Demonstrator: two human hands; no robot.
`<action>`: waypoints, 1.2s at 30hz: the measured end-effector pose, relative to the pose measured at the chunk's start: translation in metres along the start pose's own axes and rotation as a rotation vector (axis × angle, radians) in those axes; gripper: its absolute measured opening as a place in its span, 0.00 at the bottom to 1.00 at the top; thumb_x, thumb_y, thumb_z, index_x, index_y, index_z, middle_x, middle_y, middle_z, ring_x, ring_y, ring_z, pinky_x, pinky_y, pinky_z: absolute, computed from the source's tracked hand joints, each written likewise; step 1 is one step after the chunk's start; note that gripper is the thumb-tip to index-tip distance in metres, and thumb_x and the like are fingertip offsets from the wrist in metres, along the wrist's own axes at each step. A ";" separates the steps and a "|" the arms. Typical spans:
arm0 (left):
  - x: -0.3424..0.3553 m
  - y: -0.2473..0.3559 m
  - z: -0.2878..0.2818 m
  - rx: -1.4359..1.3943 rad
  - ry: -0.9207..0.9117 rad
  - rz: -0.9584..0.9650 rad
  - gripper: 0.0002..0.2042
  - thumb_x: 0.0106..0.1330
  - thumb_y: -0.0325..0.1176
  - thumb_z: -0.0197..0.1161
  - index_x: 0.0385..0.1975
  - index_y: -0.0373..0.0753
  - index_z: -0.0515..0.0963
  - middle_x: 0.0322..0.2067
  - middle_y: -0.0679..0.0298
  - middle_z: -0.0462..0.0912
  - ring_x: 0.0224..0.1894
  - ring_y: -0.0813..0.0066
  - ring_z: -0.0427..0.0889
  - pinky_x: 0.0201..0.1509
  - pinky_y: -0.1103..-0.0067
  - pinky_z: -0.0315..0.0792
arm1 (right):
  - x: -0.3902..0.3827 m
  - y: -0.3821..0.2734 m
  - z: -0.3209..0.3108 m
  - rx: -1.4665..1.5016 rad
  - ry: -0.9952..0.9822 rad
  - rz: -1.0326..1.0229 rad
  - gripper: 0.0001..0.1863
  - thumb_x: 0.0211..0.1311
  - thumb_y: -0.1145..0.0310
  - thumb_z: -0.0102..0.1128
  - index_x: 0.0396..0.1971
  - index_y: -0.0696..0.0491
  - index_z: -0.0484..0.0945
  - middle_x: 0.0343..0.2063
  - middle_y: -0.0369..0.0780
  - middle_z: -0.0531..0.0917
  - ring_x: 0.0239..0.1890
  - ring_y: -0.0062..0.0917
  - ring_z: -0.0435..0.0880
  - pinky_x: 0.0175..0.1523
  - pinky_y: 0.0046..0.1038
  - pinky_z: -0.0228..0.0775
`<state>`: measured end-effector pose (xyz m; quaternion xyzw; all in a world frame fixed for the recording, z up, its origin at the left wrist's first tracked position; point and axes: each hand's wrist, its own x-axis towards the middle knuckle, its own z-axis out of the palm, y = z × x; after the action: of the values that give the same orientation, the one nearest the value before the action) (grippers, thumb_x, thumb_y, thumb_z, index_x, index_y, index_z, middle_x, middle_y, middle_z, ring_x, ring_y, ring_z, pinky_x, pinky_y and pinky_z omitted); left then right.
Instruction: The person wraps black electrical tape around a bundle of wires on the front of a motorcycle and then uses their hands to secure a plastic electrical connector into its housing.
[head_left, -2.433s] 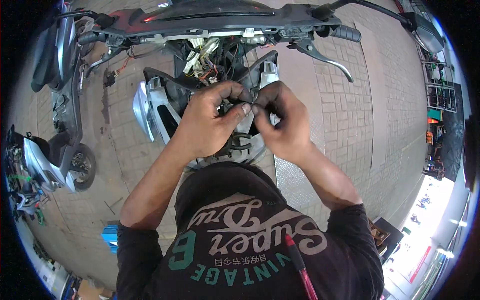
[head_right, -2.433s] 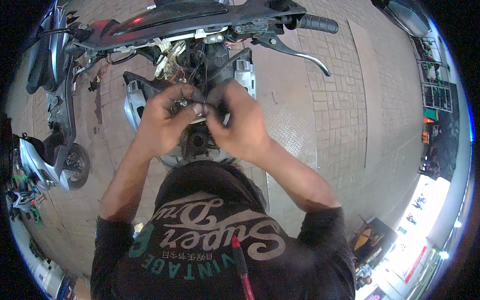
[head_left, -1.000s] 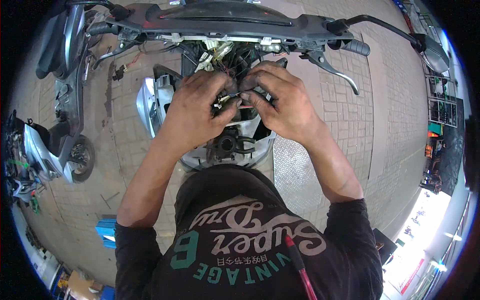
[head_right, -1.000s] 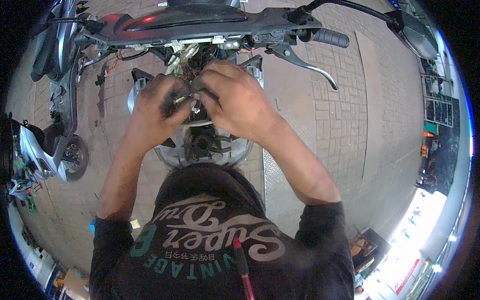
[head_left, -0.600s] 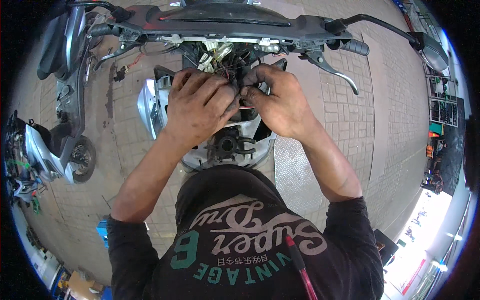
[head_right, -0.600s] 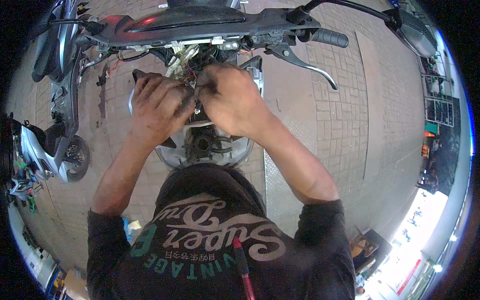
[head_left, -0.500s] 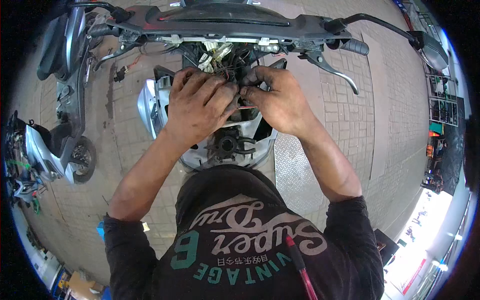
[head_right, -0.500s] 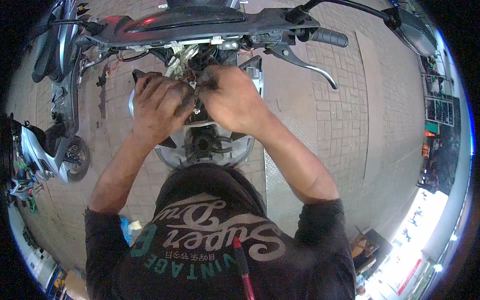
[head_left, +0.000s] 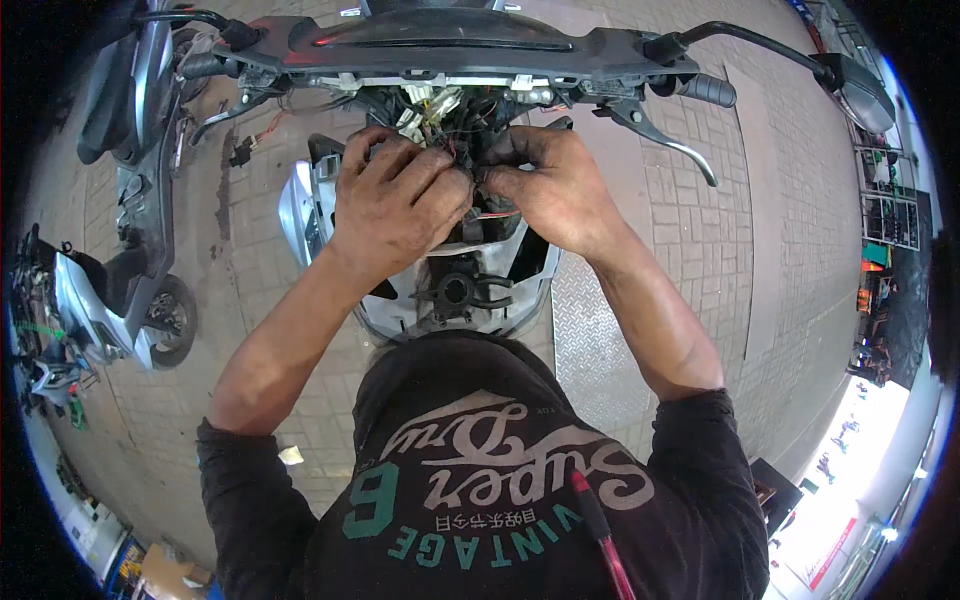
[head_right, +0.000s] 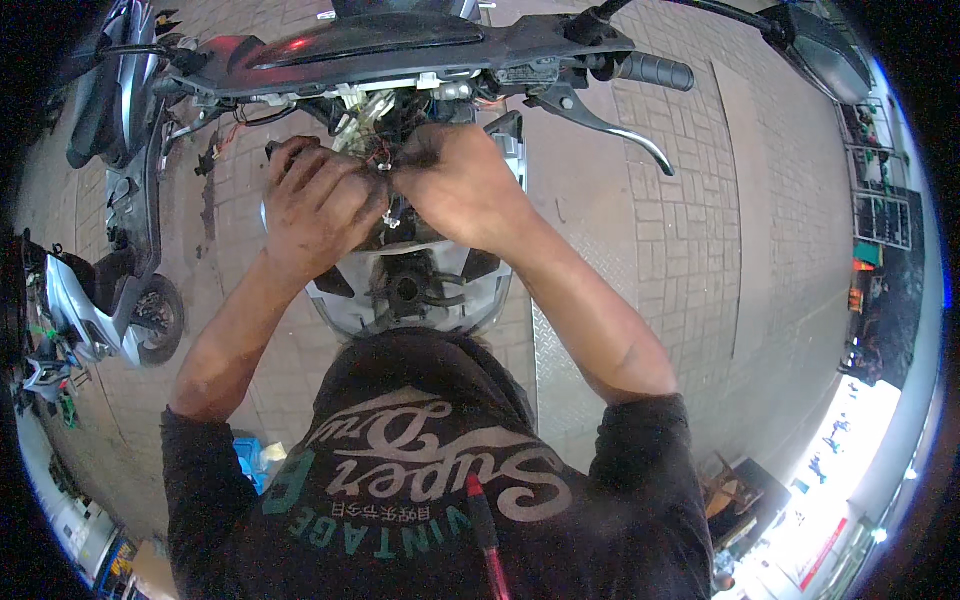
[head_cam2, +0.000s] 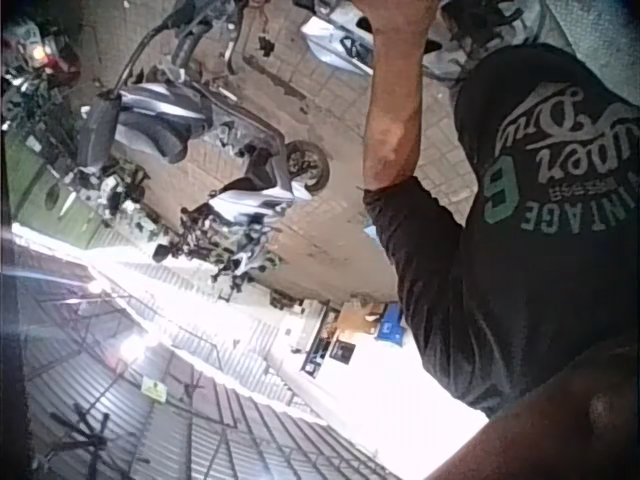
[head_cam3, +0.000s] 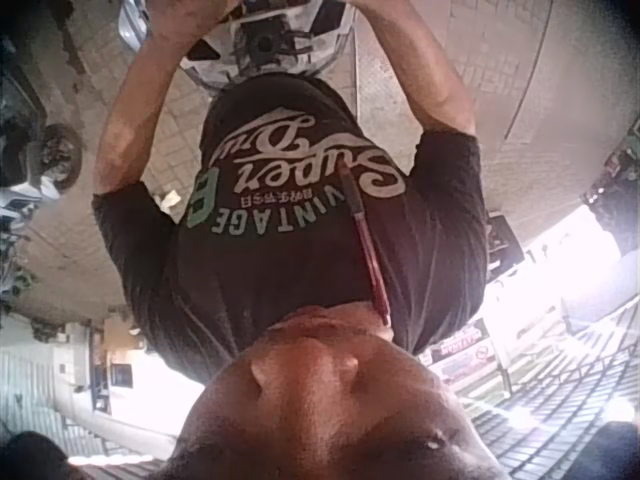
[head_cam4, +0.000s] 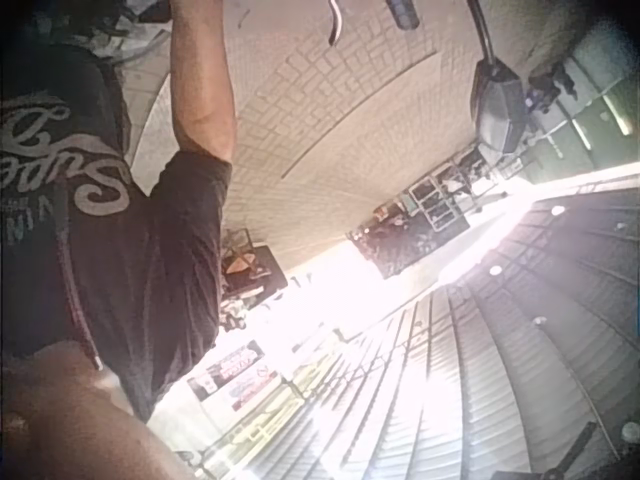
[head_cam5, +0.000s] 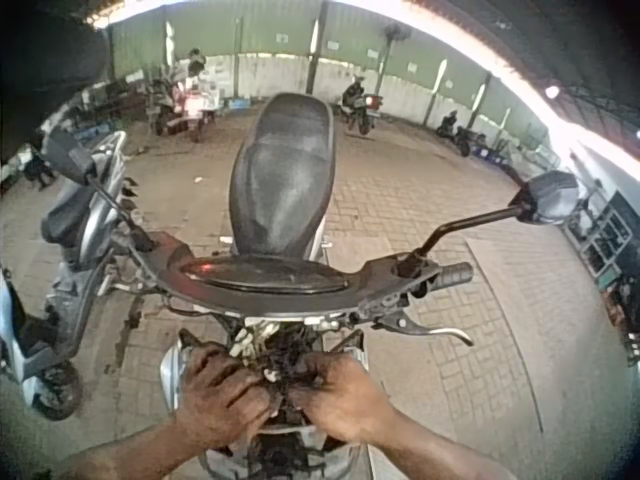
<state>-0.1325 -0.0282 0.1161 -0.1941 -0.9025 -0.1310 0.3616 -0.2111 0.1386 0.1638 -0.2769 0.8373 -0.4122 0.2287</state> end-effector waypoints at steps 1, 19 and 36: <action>0.001 -0.001 -0.001 0.001 -0.004 0.004 0.11 0.44 0.32 0.69 0.25 0.42 0.73 0.29 0.66 0.76 0.32 0.66 0.76 0.46 0.65 0.68 | 0.001 0.000 -0.001 0.006 0.007 0.051 0.15 0.48 0.65 0.56 0.28 0.63 0.78 0.29 0.52 0.80 0.35 0.45 0.80 0.42 0.36 0.70; -0.010 -0.001 -0.005 -0.072 -0.001 -0.027 0.12 0.47 0.29 0.67 0.31 0.41 0.72 0.37 0.64 0.76 0.39 0.64 0.76 0.44 0.64 0.66 | 0.005 0.013 0.002 0.214 -0.124 -0.049 0.16 0.47 0.67 0.63 0.35 0.61 0.81 0.32 0.49 0.83 0.35 0.34 0.82 0.45 0.29 0.70; -0.008 -0.001 -0.004 -0.216 0.028 -0.202 0.14 0.47 0.27 0.65 0.35 0.37 0.74 0.37 0.59 0.76 0.39 0.62 0.77 0.42 0.68 0.70 | 0.007 0.011 0.003 0.268 -0.098 -0.050 0.08 0.53 0.74 0.64 0.33 0.60 0.80 0.29 0.38 0.81 0.33 0.19 0.78 0.40 0.22 0.70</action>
<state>-0.1254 -0.0324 0.1128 -0.1383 -0.8928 -0.2660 0.3362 -0.2173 0.1376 0.1521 -0.2844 0.7554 -0.5119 0.2941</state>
